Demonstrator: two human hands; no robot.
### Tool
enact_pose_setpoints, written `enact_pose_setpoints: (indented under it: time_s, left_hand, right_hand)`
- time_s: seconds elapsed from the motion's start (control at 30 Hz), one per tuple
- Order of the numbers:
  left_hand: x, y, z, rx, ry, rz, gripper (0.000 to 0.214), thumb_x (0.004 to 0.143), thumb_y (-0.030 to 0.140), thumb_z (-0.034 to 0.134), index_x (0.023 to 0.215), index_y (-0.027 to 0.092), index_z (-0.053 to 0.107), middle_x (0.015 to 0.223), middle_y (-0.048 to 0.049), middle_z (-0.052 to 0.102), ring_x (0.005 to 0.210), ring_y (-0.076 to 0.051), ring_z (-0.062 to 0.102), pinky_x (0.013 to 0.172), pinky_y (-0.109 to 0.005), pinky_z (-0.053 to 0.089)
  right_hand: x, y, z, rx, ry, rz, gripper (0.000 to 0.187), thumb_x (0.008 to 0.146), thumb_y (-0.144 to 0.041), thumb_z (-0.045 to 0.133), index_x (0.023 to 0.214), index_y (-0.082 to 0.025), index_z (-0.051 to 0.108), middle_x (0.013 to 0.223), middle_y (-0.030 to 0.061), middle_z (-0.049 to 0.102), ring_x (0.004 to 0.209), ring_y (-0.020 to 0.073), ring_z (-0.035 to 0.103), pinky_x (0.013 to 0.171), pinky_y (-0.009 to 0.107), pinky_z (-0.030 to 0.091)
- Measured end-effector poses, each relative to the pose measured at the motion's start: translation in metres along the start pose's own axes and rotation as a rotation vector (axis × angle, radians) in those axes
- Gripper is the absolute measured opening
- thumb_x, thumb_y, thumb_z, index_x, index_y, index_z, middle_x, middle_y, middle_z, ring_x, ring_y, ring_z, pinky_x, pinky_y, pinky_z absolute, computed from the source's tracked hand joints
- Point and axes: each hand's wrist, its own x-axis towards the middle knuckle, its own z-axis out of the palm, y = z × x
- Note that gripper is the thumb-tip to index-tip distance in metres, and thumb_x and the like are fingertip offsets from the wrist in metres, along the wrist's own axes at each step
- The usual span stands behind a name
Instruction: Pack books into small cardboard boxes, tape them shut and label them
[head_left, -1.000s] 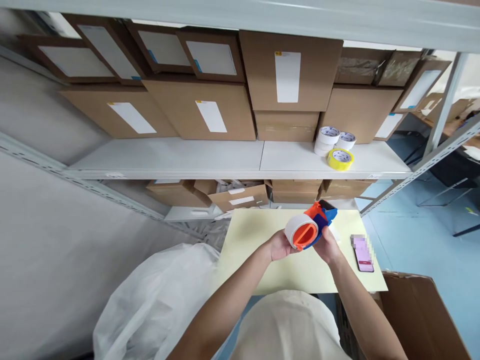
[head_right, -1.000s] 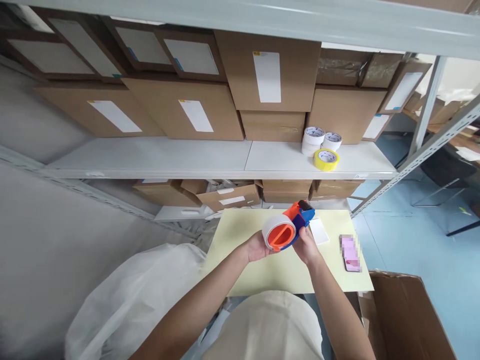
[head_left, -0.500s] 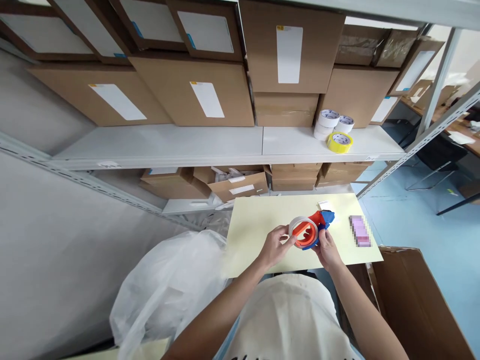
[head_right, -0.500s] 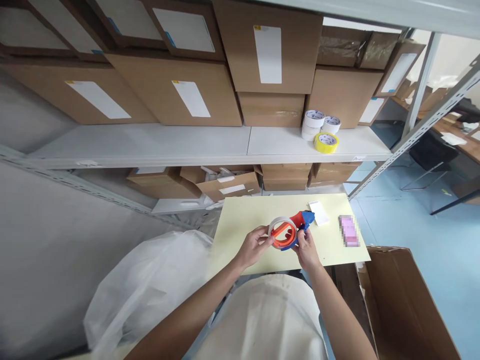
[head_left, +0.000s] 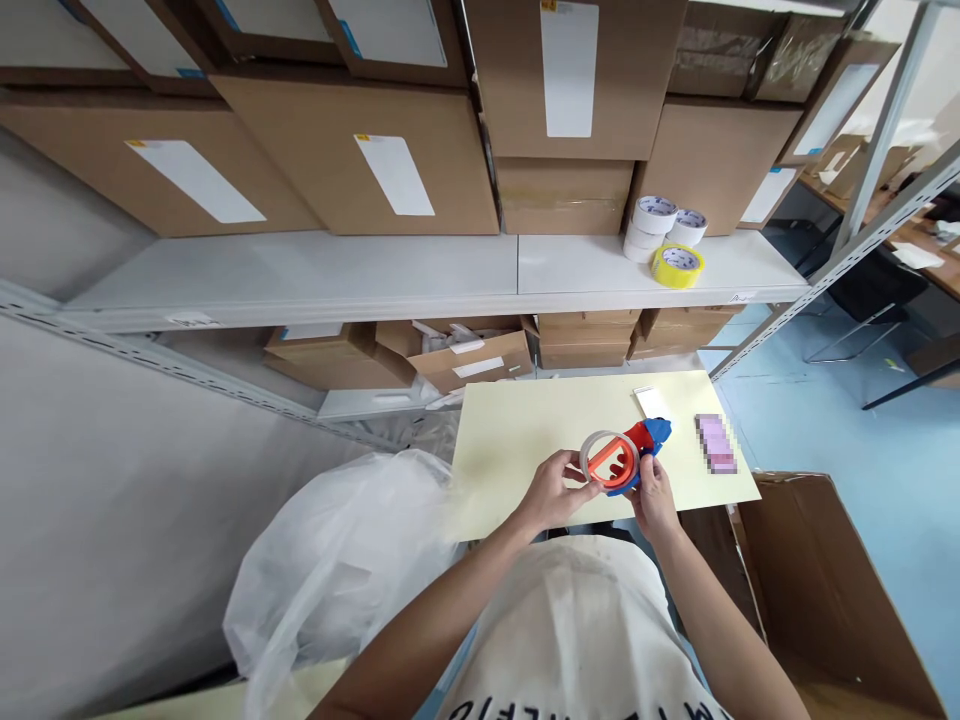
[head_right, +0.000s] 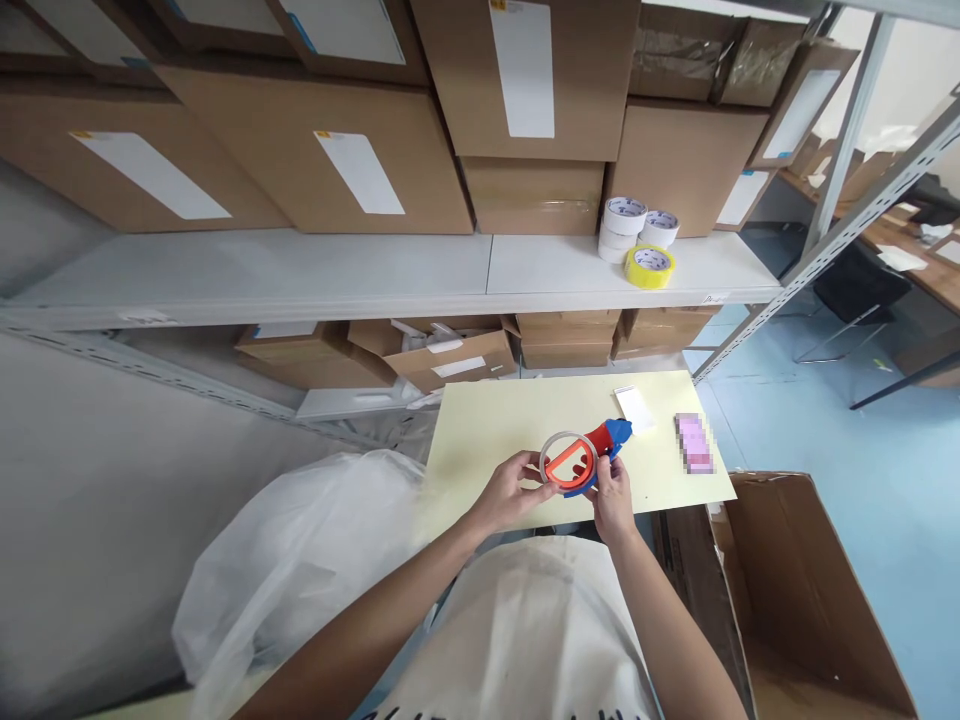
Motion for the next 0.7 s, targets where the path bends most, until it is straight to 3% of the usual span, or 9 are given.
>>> enact_pose_setpoints:
  time_s: [0.2,0.37,0.47,0.6,0.7]
  left_hand:
    - [0.009,-0.009,0.000,0.055,0.109,0.019,0.018,0.073,0.033,0.064,0.082,0.018,0.060,0.082,-0.0043,0.067,0.070,-0.017,0.066,0.057,-0.025,0.053]
    - [0.019,-0.019,0.003,-0.100,-0.045,-0.051,0.032,0.072,0.041,0.067,0.092,0.017,0.060,0.089,-0.0023,0.064,0.067,-0.015,0.067,0.062,-0.025,0.053]
    - [0.024,-0.020,0.009,-0.122,-0.053,-0.078,0.033,0.068,0.038,0.070,0.090,0.018,0.057,0.091,-0.0004,0.061,0.062,-0.013,0.066,0.058,-0.023,0.050]
    - [0.030,-0.013,0.018,-0.041,-0.033,-0.021,0.027,0.066,0.031,0.070,0.086,0.019,0.056,0.086,0.0016,0.060,0.056,-0.010,0.062,0.051,-0.021,0.046]
    - [0.034,-0.006,0.027,-0.059,-0.102,-0.013,0.029,0.064,0.032,0.072,0.087,0.018,0.060,0.083,0.0006,0.061,0.056,-0.011,0.061,0.052,-0.022,0.047]
  right_hand:
    - [-0.006,0.001,0.000,-0.036,-0.081,-0.116,0.055,0.064,-0.050,0.081,0.109,-0.030,0.059,0.111,0.0036,0.071,0.100,0.0221,0.067,0.078,0.035,0.058]
    - [0.004,-0.003,-0.004,0.060,-0.145,-0.084,0.056,0.065,-0.059,0.078,0.109,-0.029,0.062,0.111,0.0040,0.071,0.104,0.0228,0.066,0.088,0.037,0.054]
    - [0.015,-0.005,-0.013,0.108,-0.185,0.022,0.055,0.060,-0.057,0.080,0.104,-0.026,0.066,0.104,0.0043,0.073,0.099,0.0246,0.067,0.088,0.038,0.053]
    - [0.029,-0.008,-0.025,0.087,-0.099,0.035,0.043,0.061,-0.049,0.080,0.094,-0.024,0.068,0.090,0.0029,0.074,0.086,0.0247,0.068,0.078,0.038,0.054]
    - [0.043,-0.012,-0.033,0.039,0.004,-0.009,0.038,0.064,-0.048,0.079,0.089,-0.023,0.065,0.080,0.0013,0.071,0.080,0.0235,0.068,0.075,0.038,0.054]
